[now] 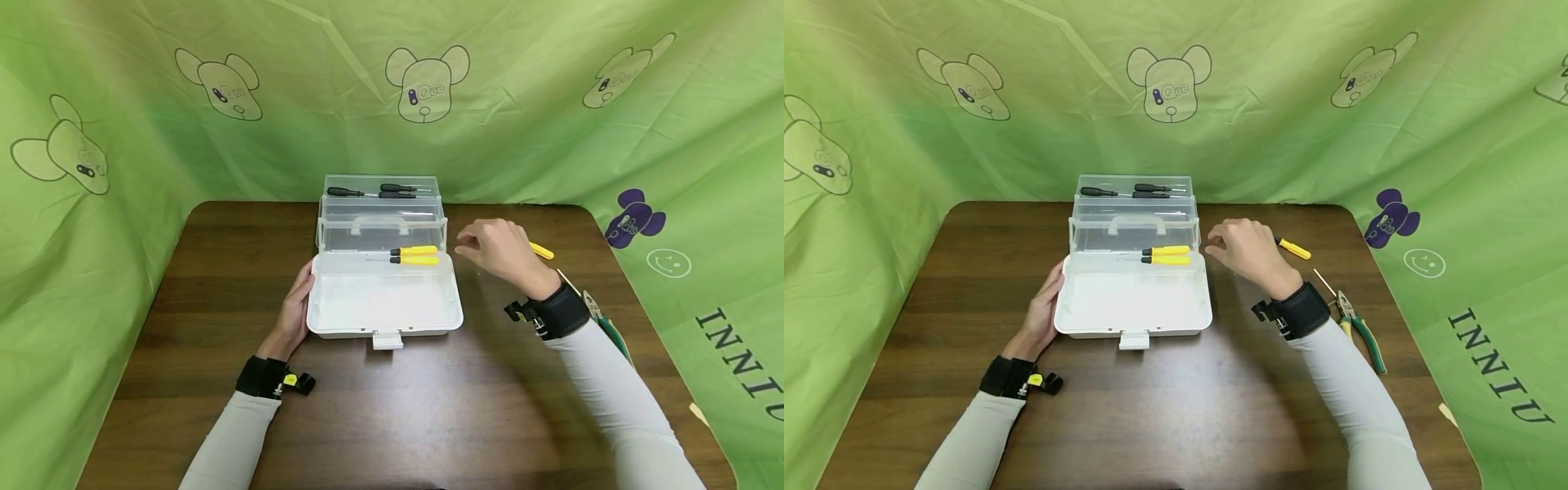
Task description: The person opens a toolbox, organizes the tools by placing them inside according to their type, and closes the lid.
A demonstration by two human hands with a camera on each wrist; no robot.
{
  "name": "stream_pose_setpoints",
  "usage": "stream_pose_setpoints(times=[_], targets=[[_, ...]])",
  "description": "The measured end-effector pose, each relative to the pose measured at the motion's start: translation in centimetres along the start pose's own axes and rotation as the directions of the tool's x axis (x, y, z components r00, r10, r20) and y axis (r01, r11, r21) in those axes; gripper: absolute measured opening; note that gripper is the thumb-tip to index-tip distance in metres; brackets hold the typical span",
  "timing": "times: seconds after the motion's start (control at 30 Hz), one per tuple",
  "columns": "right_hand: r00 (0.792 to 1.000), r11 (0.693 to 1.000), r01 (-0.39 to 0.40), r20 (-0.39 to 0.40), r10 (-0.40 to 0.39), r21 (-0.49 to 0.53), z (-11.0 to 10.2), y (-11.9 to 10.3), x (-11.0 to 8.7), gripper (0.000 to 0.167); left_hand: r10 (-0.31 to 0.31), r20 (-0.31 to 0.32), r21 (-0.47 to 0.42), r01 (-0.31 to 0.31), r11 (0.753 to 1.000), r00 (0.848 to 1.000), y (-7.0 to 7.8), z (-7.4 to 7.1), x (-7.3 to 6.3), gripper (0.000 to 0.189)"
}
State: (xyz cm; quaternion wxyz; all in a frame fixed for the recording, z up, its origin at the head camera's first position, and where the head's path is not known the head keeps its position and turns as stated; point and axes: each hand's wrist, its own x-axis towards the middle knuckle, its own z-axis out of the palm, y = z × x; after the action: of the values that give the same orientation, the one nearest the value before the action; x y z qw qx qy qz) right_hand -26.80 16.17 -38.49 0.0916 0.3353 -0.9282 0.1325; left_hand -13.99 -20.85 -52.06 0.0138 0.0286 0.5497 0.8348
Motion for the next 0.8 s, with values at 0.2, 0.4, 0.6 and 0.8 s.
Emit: stream_pose_setpoints(times=[0.2, 0.4, 0.6, 0.8], targets=[[1.000, 1.000, -0.026, 0.001, 0.026, -0.015, -0.3, 1.7, -0.7, 0.018, -0.002, -0.003, -0.005, 0.002, 1.000, 1.000, 0.1, 0.1, 0.0, 0.057], [0.999, 0.999, -0.038, 0.009, 0.039, -0.016, -0.5, 3.3, -1.3, 0.019, -0.004, -0.005, -0.005, 0.004, 1.000, 1.000, 0.0, 0.0, -0.1, 0.057], [0.995, 0.996, -0.089, 0.043, 0.090, -0.022, -0.6, 5.1, -1.9, 0.022, -0.001, -0.002, 0.003, 0.001, 1.000, 1.000, 0.0, 0.0, 0.0, 0.058], [0.990, 0.992, -0.120, 0.068, 0.122, -0.024, -0.5, 7.3, -2.4, 0.026, -0.013, -0.007, -0.008, 0.013, 1.000, 1.000, 0.2, 0.2, -0.1, 0.058]])
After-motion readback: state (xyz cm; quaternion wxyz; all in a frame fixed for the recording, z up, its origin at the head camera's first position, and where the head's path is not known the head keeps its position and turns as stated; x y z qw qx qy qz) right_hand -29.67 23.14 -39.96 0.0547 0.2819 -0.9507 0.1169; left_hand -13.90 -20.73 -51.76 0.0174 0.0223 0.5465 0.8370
